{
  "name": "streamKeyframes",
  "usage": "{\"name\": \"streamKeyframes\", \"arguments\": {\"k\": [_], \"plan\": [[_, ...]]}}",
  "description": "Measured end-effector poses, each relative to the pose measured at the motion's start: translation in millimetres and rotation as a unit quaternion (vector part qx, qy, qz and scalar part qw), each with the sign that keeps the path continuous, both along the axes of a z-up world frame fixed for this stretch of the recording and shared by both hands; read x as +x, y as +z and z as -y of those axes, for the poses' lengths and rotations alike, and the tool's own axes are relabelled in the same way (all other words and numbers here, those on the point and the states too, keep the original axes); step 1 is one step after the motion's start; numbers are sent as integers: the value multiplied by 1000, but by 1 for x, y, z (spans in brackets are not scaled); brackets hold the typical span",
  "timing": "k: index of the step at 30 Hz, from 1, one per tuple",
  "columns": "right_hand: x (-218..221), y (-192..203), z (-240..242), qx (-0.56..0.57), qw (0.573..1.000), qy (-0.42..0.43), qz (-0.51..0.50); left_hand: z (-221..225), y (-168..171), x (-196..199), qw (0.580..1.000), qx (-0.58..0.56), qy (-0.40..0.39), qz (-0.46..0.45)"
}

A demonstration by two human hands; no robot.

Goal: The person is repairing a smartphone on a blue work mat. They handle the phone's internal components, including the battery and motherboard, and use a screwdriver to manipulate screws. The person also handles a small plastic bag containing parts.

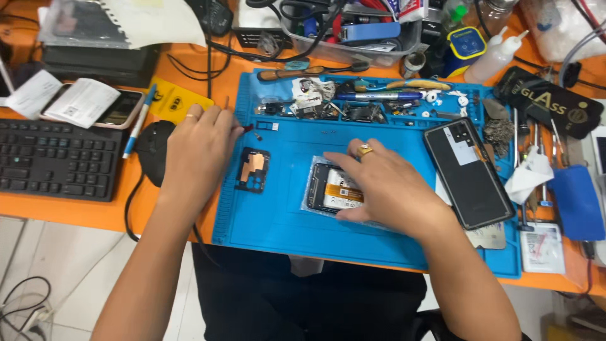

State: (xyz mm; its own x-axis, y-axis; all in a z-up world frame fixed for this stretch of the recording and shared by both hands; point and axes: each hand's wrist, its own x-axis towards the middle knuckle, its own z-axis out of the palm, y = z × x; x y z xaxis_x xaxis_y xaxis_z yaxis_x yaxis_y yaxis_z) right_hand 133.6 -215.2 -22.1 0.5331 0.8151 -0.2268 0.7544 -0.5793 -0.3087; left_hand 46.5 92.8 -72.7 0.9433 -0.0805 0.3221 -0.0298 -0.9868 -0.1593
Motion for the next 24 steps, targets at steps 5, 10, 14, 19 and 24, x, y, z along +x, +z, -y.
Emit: {"name": "streamKeyframes", "arguments": {"k": [5,10,14,19,24], "plan": [[-8,2,-6,-17,997,36,60,49,-1,-20,981,-159,-57,93],[-5,-15,-2,37,999,11,34,105,-26,-45,911,-397,-75,78],[-6,-2,-1,139,989,-46,2,134,-22,-55,810,-580,-19,84],[3,-15,8,297,949,-94,-47,156,-3,-47,714,-700,-25,8],[-2,-25,3,428,868,-232,-95,168,4,-26,705,-703,-82,-33]]}}
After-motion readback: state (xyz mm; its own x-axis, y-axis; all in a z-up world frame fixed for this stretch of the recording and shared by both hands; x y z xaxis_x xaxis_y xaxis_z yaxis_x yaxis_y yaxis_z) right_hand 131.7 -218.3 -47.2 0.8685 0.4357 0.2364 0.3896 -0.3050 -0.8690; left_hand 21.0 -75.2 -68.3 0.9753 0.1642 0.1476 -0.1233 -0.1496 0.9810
